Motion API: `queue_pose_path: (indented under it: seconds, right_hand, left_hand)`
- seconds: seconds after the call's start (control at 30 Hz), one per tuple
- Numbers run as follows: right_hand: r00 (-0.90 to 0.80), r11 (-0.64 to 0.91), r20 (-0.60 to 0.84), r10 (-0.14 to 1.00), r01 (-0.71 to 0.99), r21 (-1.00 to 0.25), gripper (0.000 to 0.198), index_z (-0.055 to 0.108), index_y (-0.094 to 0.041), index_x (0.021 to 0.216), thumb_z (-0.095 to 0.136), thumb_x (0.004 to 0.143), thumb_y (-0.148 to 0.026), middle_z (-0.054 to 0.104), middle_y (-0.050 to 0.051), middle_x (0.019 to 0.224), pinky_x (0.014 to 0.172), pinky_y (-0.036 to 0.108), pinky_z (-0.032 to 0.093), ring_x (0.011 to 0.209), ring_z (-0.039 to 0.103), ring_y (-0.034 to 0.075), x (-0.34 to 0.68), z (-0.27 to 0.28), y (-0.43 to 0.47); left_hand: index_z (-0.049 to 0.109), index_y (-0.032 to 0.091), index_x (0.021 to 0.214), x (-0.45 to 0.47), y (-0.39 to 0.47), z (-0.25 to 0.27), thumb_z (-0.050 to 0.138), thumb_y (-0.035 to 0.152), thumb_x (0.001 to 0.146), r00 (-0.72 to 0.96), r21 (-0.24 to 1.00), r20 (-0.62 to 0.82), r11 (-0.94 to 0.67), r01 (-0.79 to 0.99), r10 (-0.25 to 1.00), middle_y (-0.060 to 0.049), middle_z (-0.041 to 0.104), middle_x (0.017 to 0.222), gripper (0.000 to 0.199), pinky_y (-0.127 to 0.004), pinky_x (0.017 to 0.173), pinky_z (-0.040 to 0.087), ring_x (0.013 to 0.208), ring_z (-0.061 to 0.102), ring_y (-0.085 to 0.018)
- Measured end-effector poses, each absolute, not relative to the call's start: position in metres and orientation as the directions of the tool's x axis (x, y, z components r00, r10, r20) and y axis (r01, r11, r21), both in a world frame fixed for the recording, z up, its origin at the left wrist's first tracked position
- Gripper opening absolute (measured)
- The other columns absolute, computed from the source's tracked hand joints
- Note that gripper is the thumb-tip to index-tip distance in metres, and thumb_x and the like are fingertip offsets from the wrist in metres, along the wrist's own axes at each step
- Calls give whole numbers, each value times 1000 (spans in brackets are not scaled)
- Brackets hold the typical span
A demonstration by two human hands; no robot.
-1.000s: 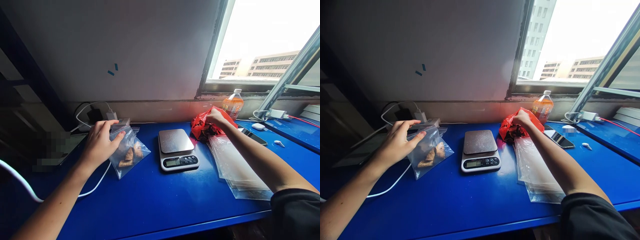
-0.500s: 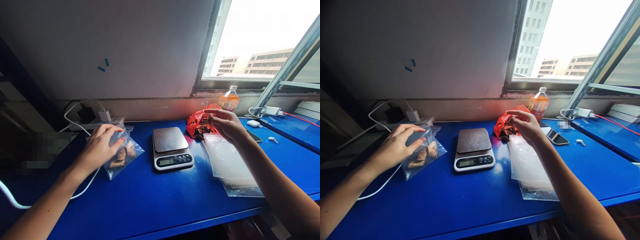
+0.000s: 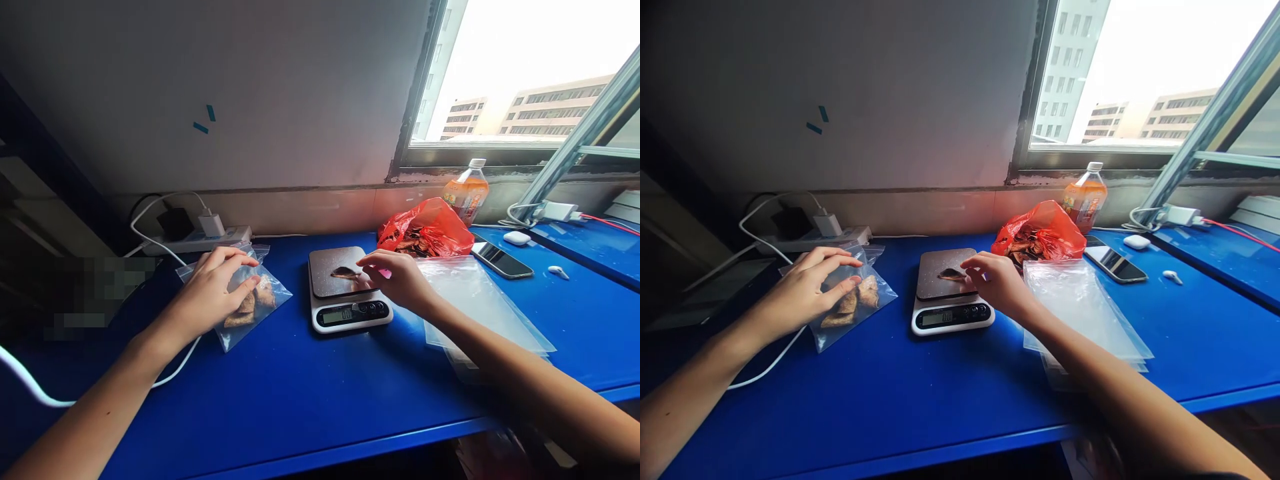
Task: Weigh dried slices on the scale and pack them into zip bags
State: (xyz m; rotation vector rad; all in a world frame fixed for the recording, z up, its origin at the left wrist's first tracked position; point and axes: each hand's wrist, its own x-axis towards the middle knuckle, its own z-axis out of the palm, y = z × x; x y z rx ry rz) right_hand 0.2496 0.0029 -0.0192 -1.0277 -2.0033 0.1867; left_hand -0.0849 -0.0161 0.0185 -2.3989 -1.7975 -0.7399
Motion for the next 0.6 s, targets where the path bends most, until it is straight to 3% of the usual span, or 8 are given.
queue_pose_path:
  seconds: [0.1, 0.2, 0.33, 0.47, 0.6]
  right_hand:
    - [-312, 674, 681, 663, 645, -360, 26, 74, -23, 90, 49, 89, -15, 74, 7, 108, 80, 34, 55, 90, 70, 19, 253, -8, 4]
    - [-202, 639, 774, 600, 702, -313, 30, 73, -25, 89, 45, 89, -14, 73, 7, 109, 86, 37, 55, 100, 68, 21, 270, 14, -1]
    - [52, 476, 858, 511, 814, -333, 28, 70, -24, 88, 45, 87, -11, 73, 7, 92, 78, 36, 53, 86, 69, 21, 306, 35, -8]
    - [174, 373, 871, 459, 852, -367, 28, 68, -22, 88, 45, 82, -8, 71, 6, 89, 70, 33, 51, 83, 68, 21, 339, 31, -1]
    - [215, 325, 828, 518, 846, -423, 27, 64, -20, 70, 43, 73, -3, 72, 7, 92, 81, 33, 53, 90, 68, 21, 354, 19, 22]
  left_hand:
    - [66, 21, 105, -82, -18, 20, 49, 46, 84, 217, 236, 398, -328, 915, 892, -11, 57, 123, 37, -49, 108, 41, 122, 51, -32]
    - [67, 22, 105, -80, -19, 22, 48, 47, 83, 218, 243, 383, -325, 914, 898, -11, 57, 124, 39, -49, 110, 39, 122, 51, -31]
    - [68, 21, 106, -76, -20, 21, 46, 49, 83, 232, 249, 350, -329, 911, 907, -11, 58, 124, 42, -49, 110, 39, 121, 50, -31]
    - [68, 22, 106, -74, -19, 16, 46, 52, 83, 265, 247, 322, -351, 903, 909, -11, 59, 123, 44, -50, 108, 40, 120, 52, -32]
    - [69, 24, 104, -73, -17, 12, 46, 55, 82, 269, 248, 321, -355, 901, 908, -10, 61, 122, 44, -49, 106, 42, 119, 53, -32]
